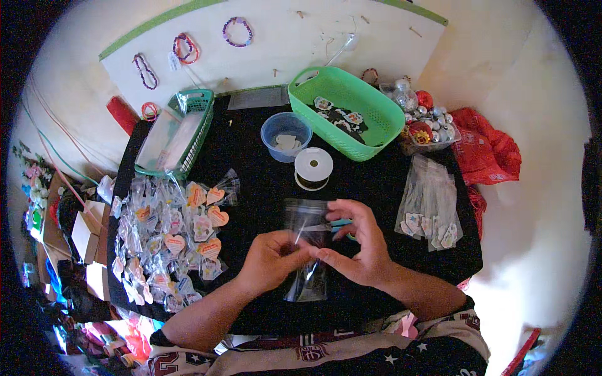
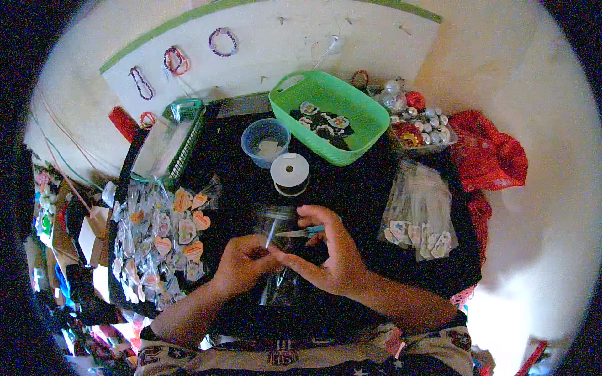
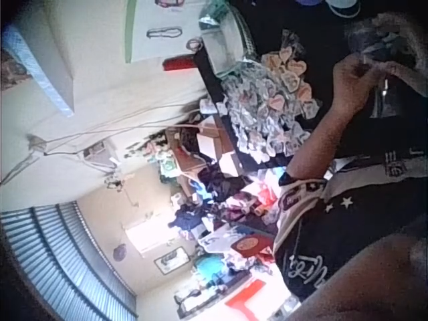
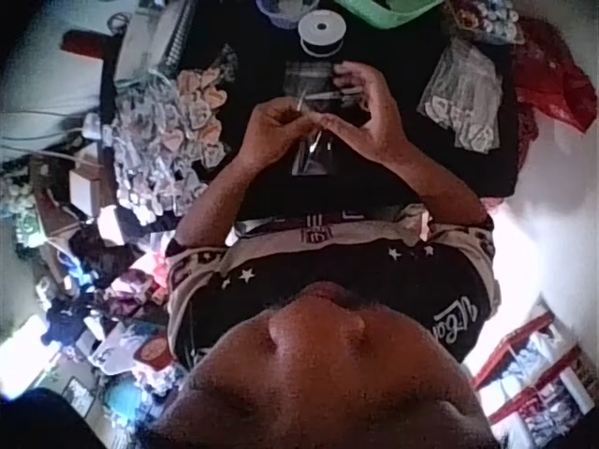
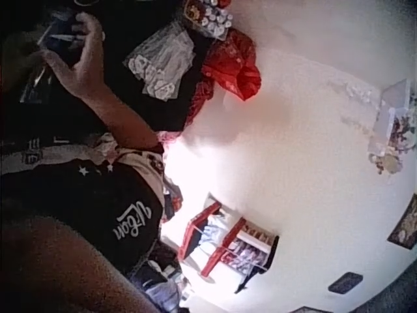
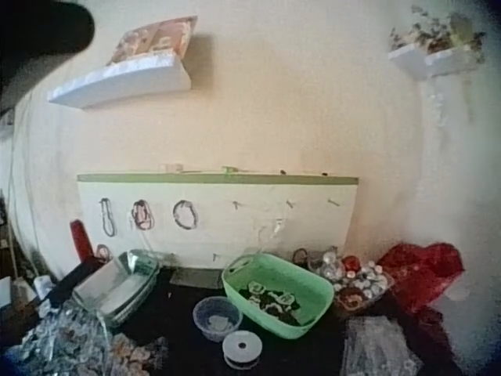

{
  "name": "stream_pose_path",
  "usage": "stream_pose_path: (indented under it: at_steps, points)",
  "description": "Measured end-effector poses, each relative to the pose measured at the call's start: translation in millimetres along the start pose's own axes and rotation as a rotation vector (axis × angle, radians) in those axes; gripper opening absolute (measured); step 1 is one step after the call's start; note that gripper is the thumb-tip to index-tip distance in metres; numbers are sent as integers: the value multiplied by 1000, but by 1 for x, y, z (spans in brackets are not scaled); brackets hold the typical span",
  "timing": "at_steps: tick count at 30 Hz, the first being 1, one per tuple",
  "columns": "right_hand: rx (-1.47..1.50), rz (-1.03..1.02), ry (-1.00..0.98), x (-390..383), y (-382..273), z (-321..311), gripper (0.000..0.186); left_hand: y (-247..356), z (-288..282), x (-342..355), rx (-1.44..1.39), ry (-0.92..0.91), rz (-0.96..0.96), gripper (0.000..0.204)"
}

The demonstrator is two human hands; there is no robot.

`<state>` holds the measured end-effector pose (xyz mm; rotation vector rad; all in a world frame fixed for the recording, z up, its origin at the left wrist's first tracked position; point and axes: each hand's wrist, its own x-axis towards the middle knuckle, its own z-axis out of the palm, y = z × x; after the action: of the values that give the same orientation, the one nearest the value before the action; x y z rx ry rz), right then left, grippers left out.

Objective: Packaging small stickers or charms into individual plastic bags.

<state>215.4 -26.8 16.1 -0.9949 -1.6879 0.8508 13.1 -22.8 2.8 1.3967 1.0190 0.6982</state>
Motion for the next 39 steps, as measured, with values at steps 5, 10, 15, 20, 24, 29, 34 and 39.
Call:
stream_pose_path:
  at_steps: [5,10,15,20,24,29,34,39]
  points:
    - [135,229,-253,-5,0,1,80,-6,1,4,-239,78,66,18]
    - [127,302,-312,-8,3,5,75,0,10,6,-421,231,82,11]
    - [95,326,-339,-10,3,5,72,-20,0,7,-495,205,146,7]
    - [125,294,-409,-13,4,6,71,-8,3,5,-463,227,128,7]
    - [145,369,-428,-9,-1,3,69,-18,-1,5,-514,280,125,8]
    - [148,384,-439,-10,3,4,67,-5,3,8,-553,340,55,8]
    - [72,309,-438,-9,0,4,67,-3,4,8,-579,322,52,8]
    - [56,331,-433,-7,-3,1,66,-14,-3,9,-541,244,114,11]
